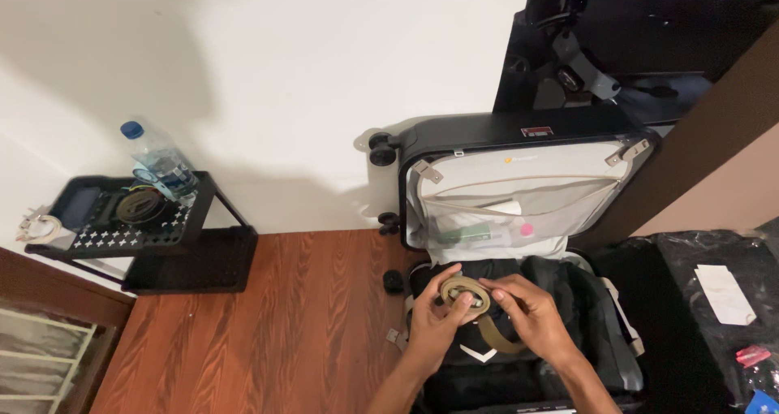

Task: The person takes items out of an open suitcase on the floor, including a wallet, a charger, a cable, a watch, a belt, and a bottle, and places them one at a time onto a small side table next to the door.

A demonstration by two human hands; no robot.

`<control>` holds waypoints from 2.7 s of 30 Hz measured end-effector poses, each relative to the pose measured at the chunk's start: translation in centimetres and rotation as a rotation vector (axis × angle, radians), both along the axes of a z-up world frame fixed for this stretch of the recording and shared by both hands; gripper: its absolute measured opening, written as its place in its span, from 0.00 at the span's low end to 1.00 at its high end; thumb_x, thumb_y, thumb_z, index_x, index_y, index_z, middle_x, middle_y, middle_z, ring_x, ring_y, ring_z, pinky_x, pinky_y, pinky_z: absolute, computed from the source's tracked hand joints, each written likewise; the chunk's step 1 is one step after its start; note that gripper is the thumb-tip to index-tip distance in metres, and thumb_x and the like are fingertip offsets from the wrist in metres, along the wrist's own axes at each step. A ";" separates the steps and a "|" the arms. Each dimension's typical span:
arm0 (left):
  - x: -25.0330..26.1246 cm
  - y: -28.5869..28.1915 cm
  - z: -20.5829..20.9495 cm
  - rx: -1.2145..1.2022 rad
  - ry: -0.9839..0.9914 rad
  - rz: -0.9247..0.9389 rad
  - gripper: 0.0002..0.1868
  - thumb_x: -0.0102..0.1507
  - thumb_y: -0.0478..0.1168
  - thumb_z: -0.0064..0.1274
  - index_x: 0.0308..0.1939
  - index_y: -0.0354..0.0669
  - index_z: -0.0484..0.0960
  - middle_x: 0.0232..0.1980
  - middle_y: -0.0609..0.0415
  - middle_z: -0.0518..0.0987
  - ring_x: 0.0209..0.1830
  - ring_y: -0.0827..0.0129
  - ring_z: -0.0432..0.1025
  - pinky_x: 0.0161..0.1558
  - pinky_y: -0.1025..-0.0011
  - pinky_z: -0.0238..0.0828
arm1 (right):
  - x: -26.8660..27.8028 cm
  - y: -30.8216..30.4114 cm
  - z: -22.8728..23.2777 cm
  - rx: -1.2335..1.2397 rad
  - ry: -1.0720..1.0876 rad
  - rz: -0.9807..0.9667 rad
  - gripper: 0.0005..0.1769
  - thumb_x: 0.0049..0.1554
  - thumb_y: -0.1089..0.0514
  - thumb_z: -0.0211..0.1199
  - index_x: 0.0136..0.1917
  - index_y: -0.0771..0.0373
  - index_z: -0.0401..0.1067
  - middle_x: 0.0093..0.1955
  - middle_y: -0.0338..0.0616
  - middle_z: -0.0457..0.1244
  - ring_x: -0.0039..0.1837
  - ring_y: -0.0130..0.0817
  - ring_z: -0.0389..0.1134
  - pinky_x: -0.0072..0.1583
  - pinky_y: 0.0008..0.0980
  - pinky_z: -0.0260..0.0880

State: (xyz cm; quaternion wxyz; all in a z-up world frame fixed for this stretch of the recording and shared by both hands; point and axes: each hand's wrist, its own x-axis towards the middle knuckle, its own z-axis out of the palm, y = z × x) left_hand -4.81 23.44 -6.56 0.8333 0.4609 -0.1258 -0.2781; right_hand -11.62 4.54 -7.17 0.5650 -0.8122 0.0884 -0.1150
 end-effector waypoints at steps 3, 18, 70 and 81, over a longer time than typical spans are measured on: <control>-0.4 -0.2 -0.3 0.021 0.062 0.039 0.28 0.65 0.34 0.57 0.69 0.39 0.70 0.55 0.49 0.79 0.53 0.66 0.77 0.52 0.66 0.83 | -0.2 -0.5 0.3 -0.159 -0.041 -0.010 0.14 0.61 0.60 0.60 0.57 0.64 0.80 0.46 0.43 0.72 0.43 0.31 0.70 0.46 0.27 0.70; -0.8 -4.1 -3.0 0.071 0.247 0.356 0.22 0.60 0.39 0.64 0.53 0.42 0.70 0.50 0.51 0.79 0.51 0.72 0.74 0.54 0.71 0.71 | 0.9 6.7 -2.9 0.219 -0.227 -0.365 0.22 0.63 0.57 0.58 0.68 0.66 0.66 0.56 0.48 0.69 0.57 0.28 0.68 0.58 0.27 0.69; 1.6 9.7 -4.0 0.190 0.155 -0.225 0.25 0.65 0.48 0.57 0.62 0.37 0.78 0.52 0.55 0.82 0.51 0.72 0.78 0.52 0.64 0.79 | -2.9 12.9 0.3 0.143 0.264 0.009 0.32 0.60 0.60 0.60 0.77 0.51 0.65 0.45 0.38 0.56 0.38 0.31 0.58 0.41 0.31 0.64; -1.1 9.3 -6.5 -0.215 0.488 0.027 0.19 0.66 0.47 0.57 0.54 0.36 0.78 0.47 0.49 0.83 0.46 0.65 0.80 0.51 0.65 0.79 | -2.9 19.1 -5.2 0.110 -0.203 -0.427 0.22 0.64 0.60 0.56 0.70 0.62 0.70 0.59 0.42 0.68 0.59 0.25 0.67 0.60 0.24 0.67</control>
